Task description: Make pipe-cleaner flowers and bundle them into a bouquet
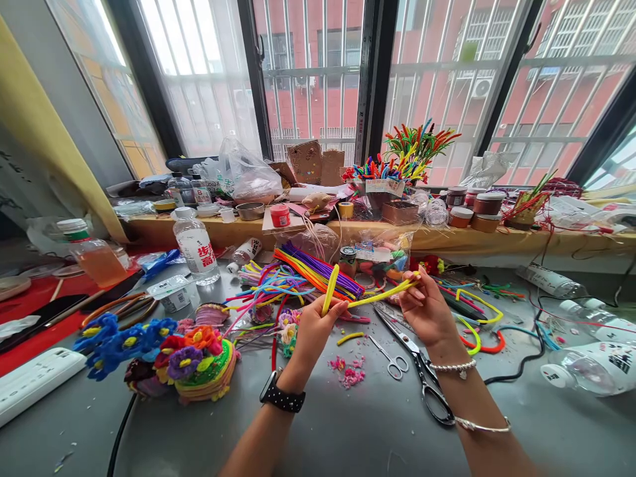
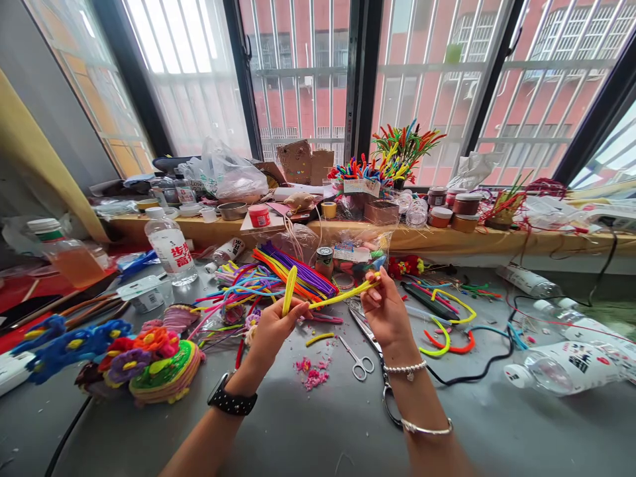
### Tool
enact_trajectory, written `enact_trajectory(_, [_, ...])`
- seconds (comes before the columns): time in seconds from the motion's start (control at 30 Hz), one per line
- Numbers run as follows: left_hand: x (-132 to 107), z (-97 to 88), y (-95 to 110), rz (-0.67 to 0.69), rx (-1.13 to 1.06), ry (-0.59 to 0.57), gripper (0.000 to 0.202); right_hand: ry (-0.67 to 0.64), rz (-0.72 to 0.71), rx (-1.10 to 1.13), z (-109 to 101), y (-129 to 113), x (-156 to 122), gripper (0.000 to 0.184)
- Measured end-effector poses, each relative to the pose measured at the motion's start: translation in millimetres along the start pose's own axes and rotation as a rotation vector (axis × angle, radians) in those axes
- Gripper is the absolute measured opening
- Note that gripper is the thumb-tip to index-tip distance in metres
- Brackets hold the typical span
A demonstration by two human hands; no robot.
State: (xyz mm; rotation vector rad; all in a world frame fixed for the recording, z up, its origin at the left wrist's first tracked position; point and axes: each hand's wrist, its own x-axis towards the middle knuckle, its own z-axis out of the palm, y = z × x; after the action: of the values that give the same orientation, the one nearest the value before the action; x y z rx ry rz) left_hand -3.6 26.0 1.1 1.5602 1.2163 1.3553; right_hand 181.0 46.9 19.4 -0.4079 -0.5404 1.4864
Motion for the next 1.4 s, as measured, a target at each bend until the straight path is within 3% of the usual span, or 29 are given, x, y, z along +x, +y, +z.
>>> enact_trajectory(0.23, [1,-1.3,-5,0.019,0.065,0.022,0.024,-0.044,-0.023,-0.047,4,0,-3,0.019])
enact_trajectory(0.43, [1,-2.3,-4,0.062,0.08,-0.062,0.021,-0.083,-0.03,-0.176,6,3,-4,0.022])
enact_trajectory(0.53, [1,-2.5,-4,0.019,0.07,-0.072,0.024,-0.081,-0.011,-0.194,6,6,-3,0.021])
enact_trajectory(0.77, [-2,-0.1,6,-0.061,-0.051,-0.327,0.026,-0.167,0.009,-0.264,9,9,-7,0.021])
enact_trajectory(1.0, [-8,2.9,20,-0.182,-0.117,-0.413,0.03,-0.251,0.012,-0.478,16,13,-17,0.023])
enact_trajectory(1.2, [-9,4.3,14,-0.208,-0.138,-0.642,0.028,-0.217,0.051,-0.454,15,20,-15,0.025])
enact_trajectory(1.4, [-7,5.9,-1,-0.282,-0.167,-0.656,0.043,-0.111,0.05,-0.375,7,31,-8,0.02])
